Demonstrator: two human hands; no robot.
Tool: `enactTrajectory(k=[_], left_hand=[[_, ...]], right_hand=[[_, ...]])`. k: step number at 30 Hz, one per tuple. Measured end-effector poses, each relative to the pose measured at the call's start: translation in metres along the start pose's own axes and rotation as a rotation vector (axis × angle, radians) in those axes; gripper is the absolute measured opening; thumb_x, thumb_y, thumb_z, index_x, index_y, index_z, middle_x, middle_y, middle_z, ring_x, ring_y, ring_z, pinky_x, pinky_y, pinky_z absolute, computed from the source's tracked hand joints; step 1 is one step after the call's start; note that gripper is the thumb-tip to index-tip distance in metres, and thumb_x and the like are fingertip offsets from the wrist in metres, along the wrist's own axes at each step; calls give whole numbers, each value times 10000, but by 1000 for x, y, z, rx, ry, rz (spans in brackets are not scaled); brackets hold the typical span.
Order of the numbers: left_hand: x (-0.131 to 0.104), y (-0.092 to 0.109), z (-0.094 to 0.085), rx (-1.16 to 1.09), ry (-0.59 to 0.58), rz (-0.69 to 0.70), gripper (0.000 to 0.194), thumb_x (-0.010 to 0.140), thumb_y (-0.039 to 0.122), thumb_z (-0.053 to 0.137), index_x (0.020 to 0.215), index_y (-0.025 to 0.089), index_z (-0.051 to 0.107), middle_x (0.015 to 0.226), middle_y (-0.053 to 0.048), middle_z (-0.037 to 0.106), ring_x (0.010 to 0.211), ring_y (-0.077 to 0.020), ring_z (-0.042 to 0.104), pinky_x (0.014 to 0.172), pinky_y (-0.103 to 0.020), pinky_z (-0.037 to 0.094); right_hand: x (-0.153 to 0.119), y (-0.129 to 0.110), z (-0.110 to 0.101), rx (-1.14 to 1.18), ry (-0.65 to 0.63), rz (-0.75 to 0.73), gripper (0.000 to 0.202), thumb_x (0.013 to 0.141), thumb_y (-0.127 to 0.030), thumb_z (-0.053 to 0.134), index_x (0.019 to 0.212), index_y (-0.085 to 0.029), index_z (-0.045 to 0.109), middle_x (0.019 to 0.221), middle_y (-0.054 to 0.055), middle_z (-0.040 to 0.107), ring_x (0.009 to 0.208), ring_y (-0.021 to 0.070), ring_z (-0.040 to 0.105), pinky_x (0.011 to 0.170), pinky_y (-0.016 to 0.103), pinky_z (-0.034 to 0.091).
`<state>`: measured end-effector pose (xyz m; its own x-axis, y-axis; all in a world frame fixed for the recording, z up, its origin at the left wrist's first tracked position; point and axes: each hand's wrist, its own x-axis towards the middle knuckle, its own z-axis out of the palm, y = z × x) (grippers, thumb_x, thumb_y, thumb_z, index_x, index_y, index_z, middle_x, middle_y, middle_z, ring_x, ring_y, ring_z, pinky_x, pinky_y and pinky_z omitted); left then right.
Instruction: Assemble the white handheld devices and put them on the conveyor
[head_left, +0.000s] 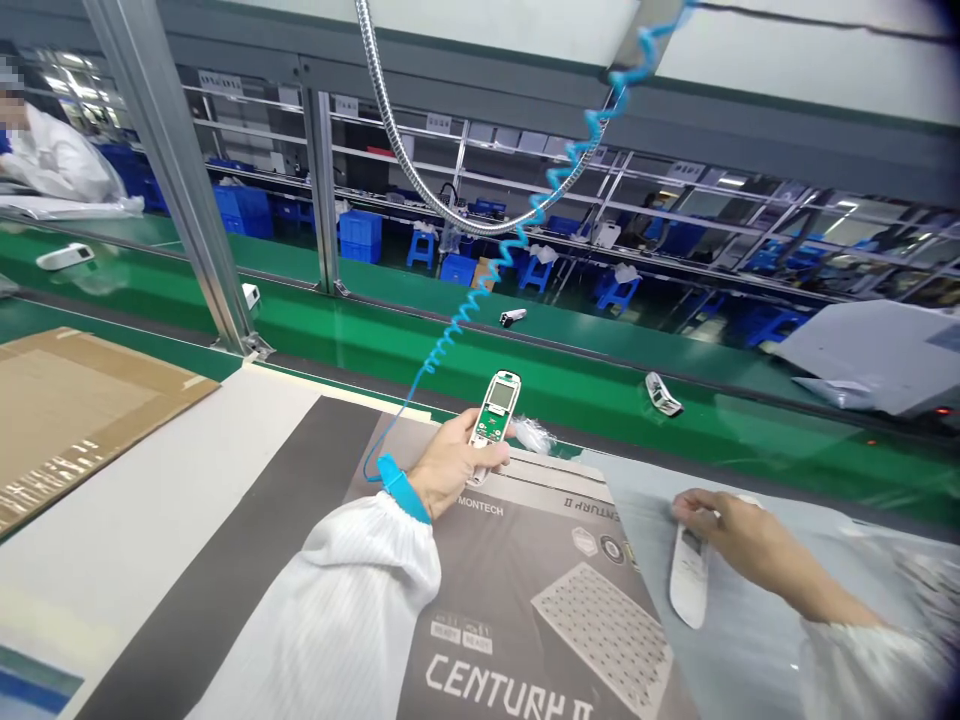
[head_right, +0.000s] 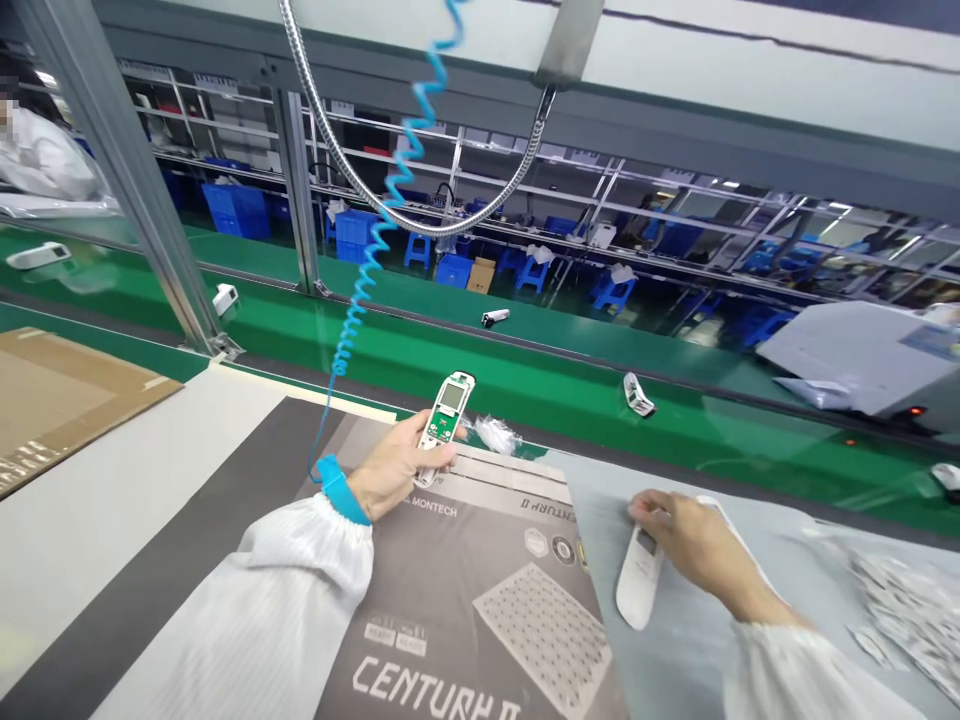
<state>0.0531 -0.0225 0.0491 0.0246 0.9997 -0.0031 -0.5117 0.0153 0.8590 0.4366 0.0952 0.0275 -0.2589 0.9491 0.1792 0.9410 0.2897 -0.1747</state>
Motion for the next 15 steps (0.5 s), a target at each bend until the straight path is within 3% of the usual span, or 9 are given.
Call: enactTrajectory(k=[3,6,8,11,15], left_hand=[[-1,-1,1,-31,-58,-14,431,677,243,821,1016,135,579,1111,-104,654,665,-72,583,613,-238,443],[1,-2,0,-35,-51,-34,418,711,293,811,1012,132,570,1094,-108,661,618,-57,550,586,-231,436],[2,-2,-1,-23,-23,-42,382,760,330,773,1020,133,573,1062,-99,670,586,-50,535,558,-220,426],[4,-2,-1,20,42,-45,341,860,437,656,1013,138,597,987,-83,687,552,-54,534,526,-210,420],[7,-2,0,161,179,-43,394,961,494,455,1013,145,629,866,-61,694,507,-68,529,500,-209,414]], right_hand=[[0,-13,-6,132,-91,77,301,735,-543,524,739,-269,648,752,71,727,625,278,662,634,435,489],[4,-11,-4,148,-75,39,300,601,-482,669,806,-264,684,864,123,745,716,333,676,669,476,481],[8,-3,0,106,-132,10,245,543,-409,721,737,-262,703,795,142,731,696,351,665,651,489,468],[10,3,-2,100,-228,72,101,607,-359,719,609,-265,682,695,142,688,618,302,643,614,466,459],[12,-20,-26,326,-248,232,196,718,-434,673,619,-265,670,697,130,684,613,271,650,597,427,520]])
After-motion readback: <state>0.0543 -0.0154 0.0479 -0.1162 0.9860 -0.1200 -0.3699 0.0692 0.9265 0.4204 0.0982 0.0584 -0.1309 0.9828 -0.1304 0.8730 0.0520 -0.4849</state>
